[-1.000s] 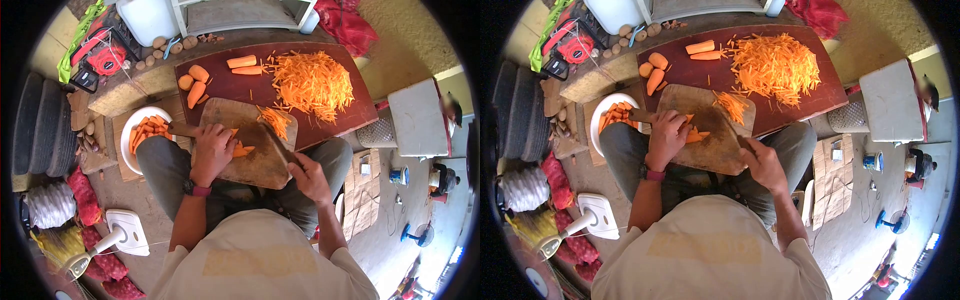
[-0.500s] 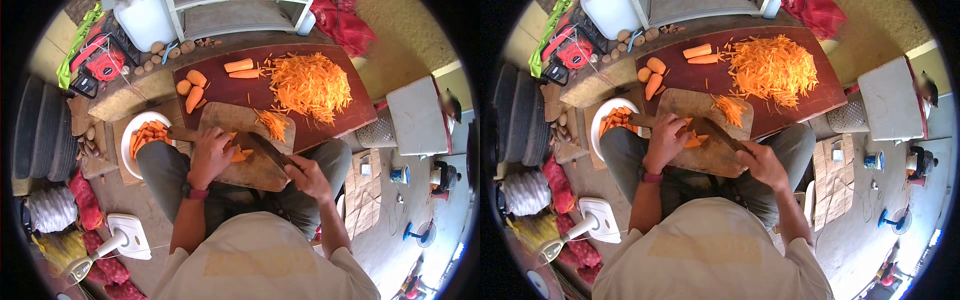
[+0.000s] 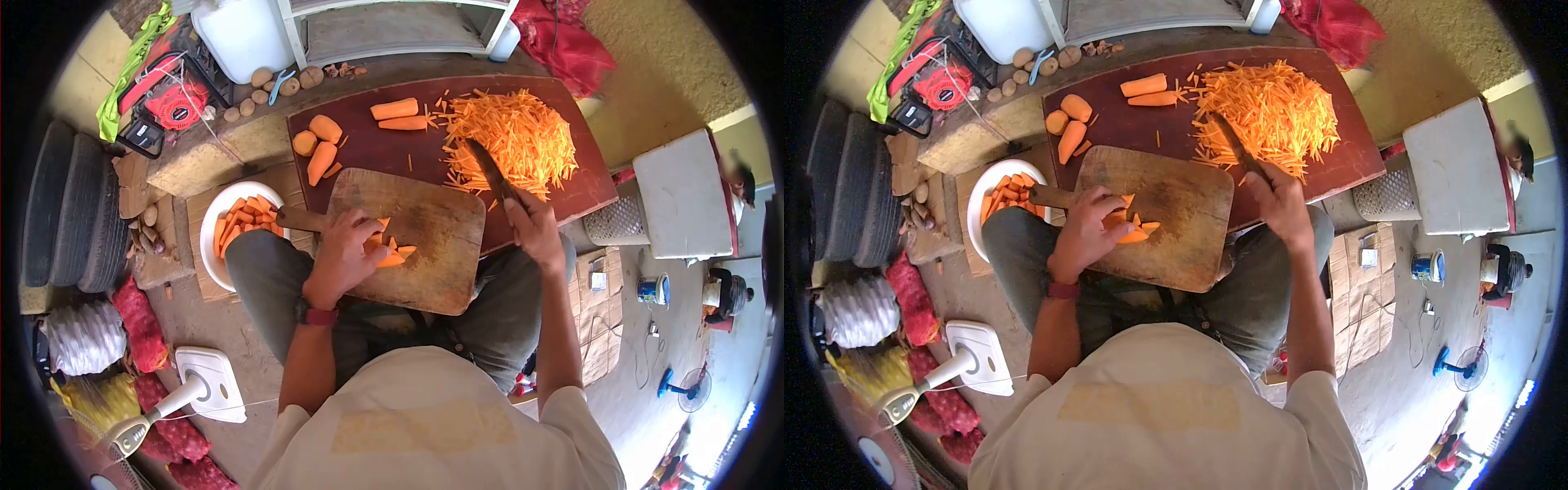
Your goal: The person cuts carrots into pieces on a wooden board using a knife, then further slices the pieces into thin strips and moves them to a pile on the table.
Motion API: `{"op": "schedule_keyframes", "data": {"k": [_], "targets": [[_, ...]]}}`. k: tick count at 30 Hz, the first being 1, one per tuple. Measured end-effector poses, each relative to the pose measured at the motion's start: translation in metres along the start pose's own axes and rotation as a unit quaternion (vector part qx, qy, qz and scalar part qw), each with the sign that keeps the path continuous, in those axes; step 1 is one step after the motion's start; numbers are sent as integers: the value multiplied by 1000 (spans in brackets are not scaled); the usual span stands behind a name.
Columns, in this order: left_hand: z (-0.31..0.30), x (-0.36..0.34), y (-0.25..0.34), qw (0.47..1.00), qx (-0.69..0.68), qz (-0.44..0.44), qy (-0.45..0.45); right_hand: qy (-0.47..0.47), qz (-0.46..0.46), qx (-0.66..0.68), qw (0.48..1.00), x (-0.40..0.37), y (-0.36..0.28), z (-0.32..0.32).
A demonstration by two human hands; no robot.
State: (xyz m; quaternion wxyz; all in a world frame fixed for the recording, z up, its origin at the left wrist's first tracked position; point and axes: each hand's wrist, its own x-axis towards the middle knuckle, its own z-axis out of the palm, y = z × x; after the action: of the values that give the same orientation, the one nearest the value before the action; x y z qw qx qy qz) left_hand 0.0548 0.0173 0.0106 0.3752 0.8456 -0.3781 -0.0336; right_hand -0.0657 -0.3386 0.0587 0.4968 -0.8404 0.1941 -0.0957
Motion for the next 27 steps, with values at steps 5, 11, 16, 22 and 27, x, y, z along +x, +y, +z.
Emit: {"op": "schedule_keyframes", "data": {"k": [5,11,16,22,27], "targets": [[-3,0,-4,1000,-18,-21,-13,-71,1,54,996,-60,-29,23],[-2,3,-2,1000,2,-18,-15,-103,-41,7,994,-83,-32,46],[-2,1,-5,1000,-8,-22,-15,-79,-36,29,996,-84,-40,47],[-4,-2,5,1000,21,7,-14,-129,-63,-10,990,-87,-41,50],[-5,-3,20,996,75,1,-53,-191,-44,30,980,-108,-50,46]]}}
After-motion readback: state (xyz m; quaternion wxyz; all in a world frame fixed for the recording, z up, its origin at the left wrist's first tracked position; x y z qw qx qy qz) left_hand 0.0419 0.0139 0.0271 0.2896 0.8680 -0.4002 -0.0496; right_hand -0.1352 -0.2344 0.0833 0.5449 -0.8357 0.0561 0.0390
